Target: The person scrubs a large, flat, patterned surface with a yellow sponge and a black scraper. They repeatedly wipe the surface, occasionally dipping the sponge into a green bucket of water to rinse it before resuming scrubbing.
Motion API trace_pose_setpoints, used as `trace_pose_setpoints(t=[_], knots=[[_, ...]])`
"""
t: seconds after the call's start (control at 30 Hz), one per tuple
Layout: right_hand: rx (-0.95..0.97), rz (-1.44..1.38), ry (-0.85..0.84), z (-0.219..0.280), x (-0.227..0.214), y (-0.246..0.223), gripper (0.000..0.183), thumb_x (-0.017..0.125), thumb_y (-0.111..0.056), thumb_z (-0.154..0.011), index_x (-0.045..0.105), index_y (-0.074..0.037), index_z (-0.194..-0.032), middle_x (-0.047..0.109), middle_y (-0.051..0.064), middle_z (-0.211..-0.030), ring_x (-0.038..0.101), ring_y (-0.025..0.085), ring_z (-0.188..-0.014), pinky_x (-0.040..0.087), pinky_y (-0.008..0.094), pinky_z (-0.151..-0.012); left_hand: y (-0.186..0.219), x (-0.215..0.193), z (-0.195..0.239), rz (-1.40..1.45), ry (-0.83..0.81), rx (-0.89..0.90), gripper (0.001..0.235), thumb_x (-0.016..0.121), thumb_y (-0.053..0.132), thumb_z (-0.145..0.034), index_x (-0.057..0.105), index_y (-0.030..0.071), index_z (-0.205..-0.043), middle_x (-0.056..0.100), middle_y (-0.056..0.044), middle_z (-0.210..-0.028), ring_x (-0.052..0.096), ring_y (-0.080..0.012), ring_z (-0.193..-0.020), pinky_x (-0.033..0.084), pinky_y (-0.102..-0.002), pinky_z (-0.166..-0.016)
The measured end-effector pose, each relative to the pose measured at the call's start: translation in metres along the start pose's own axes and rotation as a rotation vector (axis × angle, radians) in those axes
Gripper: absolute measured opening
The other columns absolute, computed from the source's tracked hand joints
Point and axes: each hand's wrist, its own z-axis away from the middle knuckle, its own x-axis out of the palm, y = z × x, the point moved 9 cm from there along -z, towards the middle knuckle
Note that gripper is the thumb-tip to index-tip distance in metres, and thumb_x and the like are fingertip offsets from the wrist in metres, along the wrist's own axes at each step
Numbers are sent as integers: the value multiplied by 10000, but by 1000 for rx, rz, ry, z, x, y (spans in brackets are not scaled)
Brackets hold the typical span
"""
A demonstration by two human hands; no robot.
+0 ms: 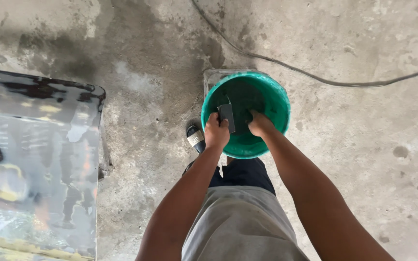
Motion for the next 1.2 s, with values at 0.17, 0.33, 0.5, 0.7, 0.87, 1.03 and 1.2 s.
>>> trace_pose_setpoints(t=[0.17,0.33,0.5,0.7,0.87,1.03,1.2], knots=[[-47,38,-85,-69,69,35,630,586,-339,-949,432,-184,-1539,527,209,-1480,529,407,-1331,441,446,-1078,-10,0,5,23,-42,-38,302,676,199,-886,648,51,-1147,732,-170,-915,722,-353,-892,549,-447,-799],[-33,37,-69,-30,44,0,532,676,-417,-935,570,-163,-1390,557,202,-1433,542,412,-1305,452,469,-1034,-14,8,3,-5,-69,-32,298,679,202,-875,654,57,-1134,728,-170,-933,708,-367,-913,541,-459,-796],[-132,-319,333,94,-79,-50,375,795,-288,-823,687,-101,-1129,741,153,-1061,703,335,-984,553,449,-831,-23,14,-11,-61,-2,16,323,678,195,-879,624,55,-1166,733,-183,-984,699,-401,-958,536,-491,-833],[-618,-686,411,258,-176,-90,195,755,-132,-945,639,-54,-1081,688,66,-973,645,149,-950,514,337,-925,-12,18,-18,-91,64,39,301,664,173,-894,649,61,-1174,736,-178,-994,700,-394,-935,531,-495,-817],[-476,-960,511,218,-163,-81,337,751,-171,-935,574,-75,-1206,613,49,-1117,605,126,-984,507,307,-874,-18,79,-9,986,-342,-245,302,631,211,-901,663,11,-1124,738,-125,-946,694,-253,-830,566,-388,-738],[-437,-1205,500,142,-122,-99,478,750,-265,-946,535,-75,-1328,613,60,-1178,592,127,-1037,507,308,-897,43,45,18,484,-162,-187,201,647,132,-944,694,38,-1115,742,-61,-948,663,-123,-830,529,-294,-726],[-106,-1013,588,84,-104,-66,495,694,-447,-986,596,-99,-1323,738,110,-1159,686,219,-1059,544,341,-891,33,39,7,304,-203,-77,186,686,109,-887,677,20,-1050,704,-128,-823,635,-216,-740,511,-362,-680]])
